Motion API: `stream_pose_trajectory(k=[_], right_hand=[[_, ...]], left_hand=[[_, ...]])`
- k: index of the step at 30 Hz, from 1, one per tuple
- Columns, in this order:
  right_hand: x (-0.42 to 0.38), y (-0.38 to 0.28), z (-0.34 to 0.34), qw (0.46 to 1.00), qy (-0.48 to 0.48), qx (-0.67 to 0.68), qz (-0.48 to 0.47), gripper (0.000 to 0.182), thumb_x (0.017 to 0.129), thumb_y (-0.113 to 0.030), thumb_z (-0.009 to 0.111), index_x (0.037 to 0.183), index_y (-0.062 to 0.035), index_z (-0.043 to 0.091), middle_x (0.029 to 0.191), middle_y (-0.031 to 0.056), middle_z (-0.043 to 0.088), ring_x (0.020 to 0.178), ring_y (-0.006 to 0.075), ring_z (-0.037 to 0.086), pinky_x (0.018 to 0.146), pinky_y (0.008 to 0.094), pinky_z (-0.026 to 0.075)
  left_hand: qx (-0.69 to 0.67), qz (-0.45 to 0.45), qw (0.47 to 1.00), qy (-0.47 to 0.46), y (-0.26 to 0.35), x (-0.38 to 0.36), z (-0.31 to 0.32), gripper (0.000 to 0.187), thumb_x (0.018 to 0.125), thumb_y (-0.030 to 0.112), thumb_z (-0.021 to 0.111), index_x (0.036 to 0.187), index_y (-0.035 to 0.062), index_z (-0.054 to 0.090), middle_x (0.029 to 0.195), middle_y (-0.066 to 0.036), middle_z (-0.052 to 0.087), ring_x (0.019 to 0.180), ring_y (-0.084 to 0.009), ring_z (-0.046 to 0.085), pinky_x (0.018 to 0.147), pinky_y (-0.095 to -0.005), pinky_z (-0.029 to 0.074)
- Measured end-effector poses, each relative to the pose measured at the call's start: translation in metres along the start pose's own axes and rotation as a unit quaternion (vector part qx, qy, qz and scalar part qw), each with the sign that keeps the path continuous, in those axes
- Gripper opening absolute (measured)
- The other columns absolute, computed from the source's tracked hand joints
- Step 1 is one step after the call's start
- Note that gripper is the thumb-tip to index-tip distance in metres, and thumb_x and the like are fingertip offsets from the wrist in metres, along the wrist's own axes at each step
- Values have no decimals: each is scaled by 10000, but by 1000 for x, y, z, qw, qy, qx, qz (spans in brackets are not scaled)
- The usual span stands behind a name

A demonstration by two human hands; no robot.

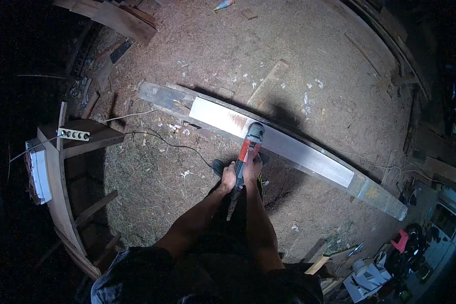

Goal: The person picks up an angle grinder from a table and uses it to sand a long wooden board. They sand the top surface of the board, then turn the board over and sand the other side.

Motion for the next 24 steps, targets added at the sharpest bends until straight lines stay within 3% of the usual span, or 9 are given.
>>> stream_pose_trajectory(k=[3,8,10,11,15,17,18,20,24], right_hand=[[1,6,7,999,-25,3,36,519,900,-469,557,953,42,629,814,123,652,767,194,589,714,343,452],[4,5,27,998,-46,-24,41,549,887,-477,564,1023,51,626,904,191,665,867,286,626,795,387,452],[10,14,41,998,-60,-9,-12,557,883,-478,565,1035,55,621,937,196,657,901,276,615,831,388,446],[13,21,45,997,-27,-71,-34,537,890,-460,561,1032,55,619,953,188,652,924,277,610,855,384,443],[-2,-20,47,999,-21,-34,5,509,899,-446,555,990,48,635,898,165,658,859,241,608,809,372,449],[2,-28,38,998,-31,-51,2,492,906,-433,558,944,50,641,819,118,647,772,176,572,725,343,451],[9,-21,36,998,-31,-52,1,492,906,-433,558,944,50,641,819,118,647,772,176,572,725,343,451],[26,11,35,993,-57,101,23,498,905,-437,566,886,55,644,752,78,618,718,124,517,648,320,436],[15,-1,40,997,-25,68,31,524,899,-449,570,861,68,642,754,97,615,721,140,525,657,339,443]], left_hand=[[-26,-16,999,-37,-2,3,0,603,978,434,305,665,-26,536,527,-156,560,391,-279,565,324,-388,473],[15,38,998,41,25,-5,-13,563,980,411,317,668,-1,542,525,-129,549,379,-262,553,318,-383,466],[4,40,998,55,21,0,-23,555,980,410,320,678,2,543,523,-125,545,374,-261,547,319,-383,467],[-7,43,997,66,17,5,-28,547,979,409,323,687,4,545,522,-121,542,369,-259,542,319,-383,468],[-11,82,995,58,4,29,-39,544,978,419,324,701,5,544,524,-119,541,359,-256,533,312,-387,467],[-20,-10,1000,10,24,14,-21,544,978,423,320,714,2,542,522,-117,538,368,-261,549,302,-389,464],[-21,-9,1000,9,28,14,-17,544,978,423,320,714,2,542,522,-117,538,368,-261,549,302,-389,464],[-13,-25,1000,-8,28,13,-7,549,978,427,316,721,-3,542,523,-123,540,383,-269,569,297,-393,465],[-28,-35,999,19,27,12,-14,544,975,412,315,724,-12,548,549,-139,560,396,-279,579,302,-394,471]])
Point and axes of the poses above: each hand's wrist, its own x-axis towards the middle knuckle, its own z-axis out of the palm, y = z × x, the point moved 6 cm from there along x, towards the middle knuckle
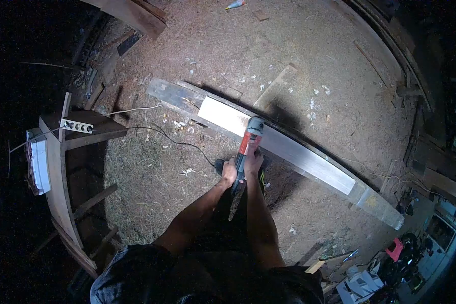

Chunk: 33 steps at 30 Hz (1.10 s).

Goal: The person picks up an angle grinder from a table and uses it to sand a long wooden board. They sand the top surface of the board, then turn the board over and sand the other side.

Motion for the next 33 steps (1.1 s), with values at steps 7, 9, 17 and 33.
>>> stream_pose_trajectory(k=[7,9,17,33], right_hand=[[3,19,19,975,39,-178,-131,548,903,-500,526,833,37,609,719,80,584,625,164,514,580,353,431],[-16,-10,9,996,6,-76,-51,523,893,-439,573,869,80,636,788,144,652,734,185,568,695,371,446],[-2,1,8,990,-16,-105,-90,546,879,-468,542,892,72,622,825,219,651,809,283,618,741,418,450],[-12,26,18,977,0,-189,-95,548,896,-483,531,963,55,611,850,196,643,813,274,597,749,386,447]], left_hand=[[55,76,993,78,12,-12,-25,518,966,367,329,703,-13,562,566,-146,571,392,-263,562,321,-389,473],[44,42,997,43,4,-12,-17,526,967,370,333,688,-10,565,569,-149,576,393,-266,559,324,-394,471],[66,99,991,60,-14,8,-20,507,964,372,329,684,-3,522,529,-143,542,401,-282,569,336,-408,481],[72,105,984,122,0,-22,-34,509,970,349,294,735,-7,571,547,-124,550,381,-247,546,331,-395,475]])
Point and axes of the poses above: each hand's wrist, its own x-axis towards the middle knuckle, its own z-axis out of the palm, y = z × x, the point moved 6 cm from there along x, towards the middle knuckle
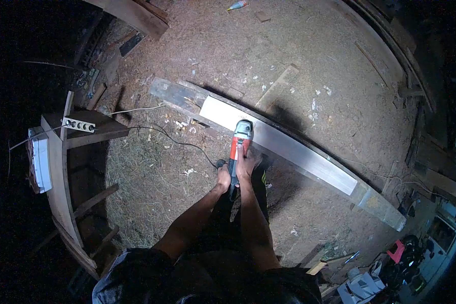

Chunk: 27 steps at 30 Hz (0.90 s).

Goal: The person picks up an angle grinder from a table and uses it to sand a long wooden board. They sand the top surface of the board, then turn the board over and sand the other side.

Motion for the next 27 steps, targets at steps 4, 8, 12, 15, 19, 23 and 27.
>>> stream_pose_trajectory(k=[4,8,12,15,19,23,27], right_hand=[[-8,4,-17,998,-10,18,57,552,897,-486,533,945,57,618,860,175,649,812,254,601,732,377,456],[5,-3,-28,981,-21,182,63,502,896,-454,567,881,47,605,768,69,607,728,150,541,647,321,437],[14,-51,-29,988,-36,142,45,610,910,-528,484,867,65,621,741,125,589,720,195,519,672,383,415],[21,-42,-19,996,-13,49,71,658,884,-562,492,865,86,606,745,172,588,738,252,544,723,402,423],[12,-33,-21,996,31,84,-10,607,905,-519,496,880,77,609,766,157,617,755,228,576,710,391,444],[12,-3,-38,988,12,140,63,493,915,-414,544,966,69,628,851,115,649,792,171,569,734,336,446],[14,-14,-26,983,-22,171,68,491,924,-421,525,969,57,629,866,152,648,806,194,577,744,349,441]], left_hand=[[-61,-36,995,-66,-21,6,8,492,963,336,322,713,-7,572,570,-124,563,390,-230,536,330,-391,472],[-35,-49,991,-123,-28,18,30,532,971,355,313,695,-24,564,558,-146,568,400,-261,567,323,-395,467],[60,47,995,-64,-14,42,34,530,958,345,328,708,-62,558,596,-180,588,422,-296,577,349,-407,485],[105,132,985,-49,-55,82,25,518,960,344,338,713,-48,568,589,-173,584,413,-281,560,359,-394,484],[-31,2,997,-69,6,17,25,555,972,380,325,711,-37,582,575,-153,578,415,-254,556,372,-375,491],[26,-10,992,-125,-6,18,41,584,975,406,324,683,-27,584,535,-138,558,415,-248,570,368,-382,504],[30,26,995,-92,4,25,31,595,973,408,335,628,-23,557,514,-127,541,414,-248,562,370,-382,487]])
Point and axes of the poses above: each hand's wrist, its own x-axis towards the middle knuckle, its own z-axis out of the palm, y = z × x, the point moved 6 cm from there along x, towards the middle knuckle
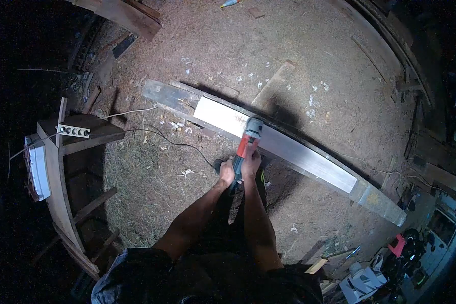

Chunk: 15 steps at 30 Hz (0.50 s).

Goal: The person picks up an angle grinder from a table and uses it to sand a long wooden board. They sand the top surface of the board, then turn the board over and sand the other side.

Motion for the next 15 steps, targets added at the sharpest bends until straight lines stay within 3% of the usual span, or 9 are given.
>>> stream_pose_trajectory(k=[2,4,6,8,10,12,14,15], right_hand=[[-4,1,18,1000,-12,-17,6,490,927,-423,520,975,53,630,884,171,650,828,222,590,762,361,441],[-8,-18,34,998,19,-51,-43,485,927,-419,516,978,50,627,901,201,651,860,270,600,790,385,438],[-14,-42,42,996,18,-79,-23,515,928,-450,491,988,43,624,892,220,650,859,289,604,793,396,439],[-3,-29,50,992,-34,-113,-54,587,909,-518,480,1019,39,627,829,171,642,774,213,575,739,363,448],[-6,-22,48,992,-34,-116,-41,590,908,-527,480,985,38,633,767,141,632,739,205,574,703,361,450],[-5,-13,31,996,27,-79,-22,592,906,-534,485,939,38,632,758,104,625,701,183,567,654,348,452],[0,-9,21,998,5,-43,-47,594,901,-540,497,924,39,630,783,85,632,694,167,579,627,333,462],[2,-1,20,1000,-10,-17,1,597,900,-540,500,925,42,629,785,84,635,700,170,584,629,332,463]], left_hand=[[-51,-35,998,13,5,-3,-13,584,974,391,343,611,-19,546,542,-106,552,448,-223,564,420,-381,456],[61,33,996,53,-9,15,-31,586,971,390,333,643,-49,541,553,-156,547,503,-258,573,503,-420,443],[94,57,991,83,-55,49,-42,593,968,396,325,659,-65,537,558,-186,540,532,-283,572,544,-433,433],[127,79,982,115,-42,42,-46,602,965,401,317,675,-81,532,564,-216,533,560,-309,571,585,-447,423],[166,66,974,141,25,1,-42,627,958,419,303,697,-96,546,601,-266,538,600,-350,582,611,-453,423],[170,33,978,115,22,-2,-34,648,946,435,333,691,-110,571,637,-281,574,651,-352,616,630,-442,440],[131,-11,989,72,23,-8,-21,648,945,436,344,685,-115,565,641,-281,573,662,-366,608,659,-455,440],[129,-10,989,71,22,-7,-20,648,945,436,344,685,-115,565,641,-281,573,662,-366,608,659,-455,440]])
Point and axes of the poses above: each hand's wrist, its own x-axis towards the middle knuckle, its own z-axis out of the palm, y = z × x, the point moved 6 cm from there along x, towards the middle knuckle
